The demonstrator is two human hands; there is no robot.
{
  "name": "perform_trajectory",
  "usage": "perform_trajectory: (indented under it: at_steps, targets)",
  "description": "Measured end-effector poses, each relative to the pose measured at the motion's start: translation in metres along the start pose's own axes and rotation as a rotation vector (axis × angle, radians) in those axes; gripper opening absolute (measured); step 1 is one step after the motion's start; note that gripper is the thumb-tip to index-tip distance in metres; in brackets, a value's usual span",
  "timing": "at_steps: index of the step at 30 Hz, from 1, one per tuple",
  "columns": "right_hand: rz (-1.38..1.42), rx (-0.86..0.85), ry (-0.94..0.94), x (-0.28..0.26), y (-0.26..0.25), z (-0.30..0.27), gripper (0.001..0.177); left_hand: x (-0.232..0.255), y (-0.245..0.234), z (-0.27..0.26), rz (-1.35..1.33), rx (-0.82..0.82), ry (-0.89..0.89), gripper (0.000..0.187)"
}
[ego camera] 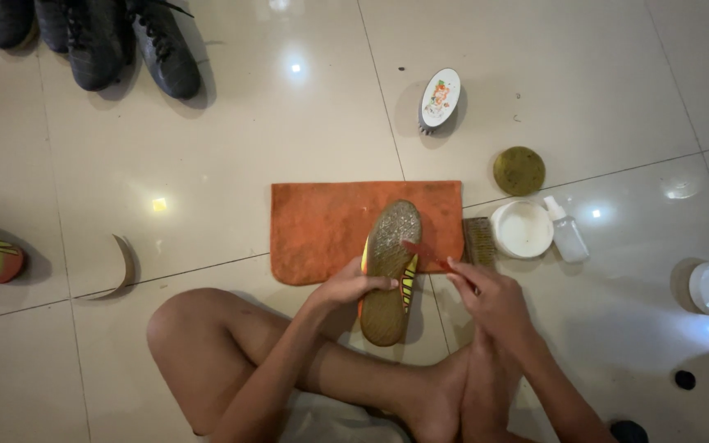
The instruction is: Apply a cleaning substance to the sole of a soccer shoe using a toothbrush
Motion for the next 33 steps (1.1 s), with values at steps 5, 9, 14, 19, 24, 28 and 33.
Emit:
perform_trajectory:
  at_steps: [5,9,14,19,24,28,33]
  targets:
    - [-0.044,-0.023,-0.001,0.003,-0.01,0.016,0.016,0.002,0.001,0.001,0.016,-0.003,0.021,0.033]
    - [-0.097,-0.025,-0.039,-0.008,-0.014,0.037,0.015,0.001,0.001,0.005,0.071,-0.045,0.031,0.04]
    - [-0.025,-0.017,0.06,0.0,-0.006,0.03,0.017,-0.011,0.001,0.018,0.085,-0.055,0.027,0.041]
    - [0.043,-0.057,0.132,-0.008,-0.009,0.016,0.02,0.003,0.0,0.001,0.07,-0.016,-0.002,0.039]
    - [0.05,-0.088,0.089,0.003,-0.012,0.016,0.021,-0.007,0.0,0.007,0.069,-0.01,0.009,0.038]
    - [-0.032,-0.102,0.002,0.007,-0.018,0.042,0.018,-0.008,0.0,0.008,0.087,-0.026,0.018,0.038]
    - [0.016,-0.113,0.036,0.01,-0.007,0.031,0.02,-0.001,-0.002,0.004,0.095,-0.019,0.022,0.039]
Point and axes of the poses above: each hand's wrist, its own z-axis towards the middle knuckle, its own y-axis out of the palm, x = y × z, the point moved 4 cm from there along z, towards the middle knuckle, and after that the axes turned 14 degrees about x, right-handed, at the moved point
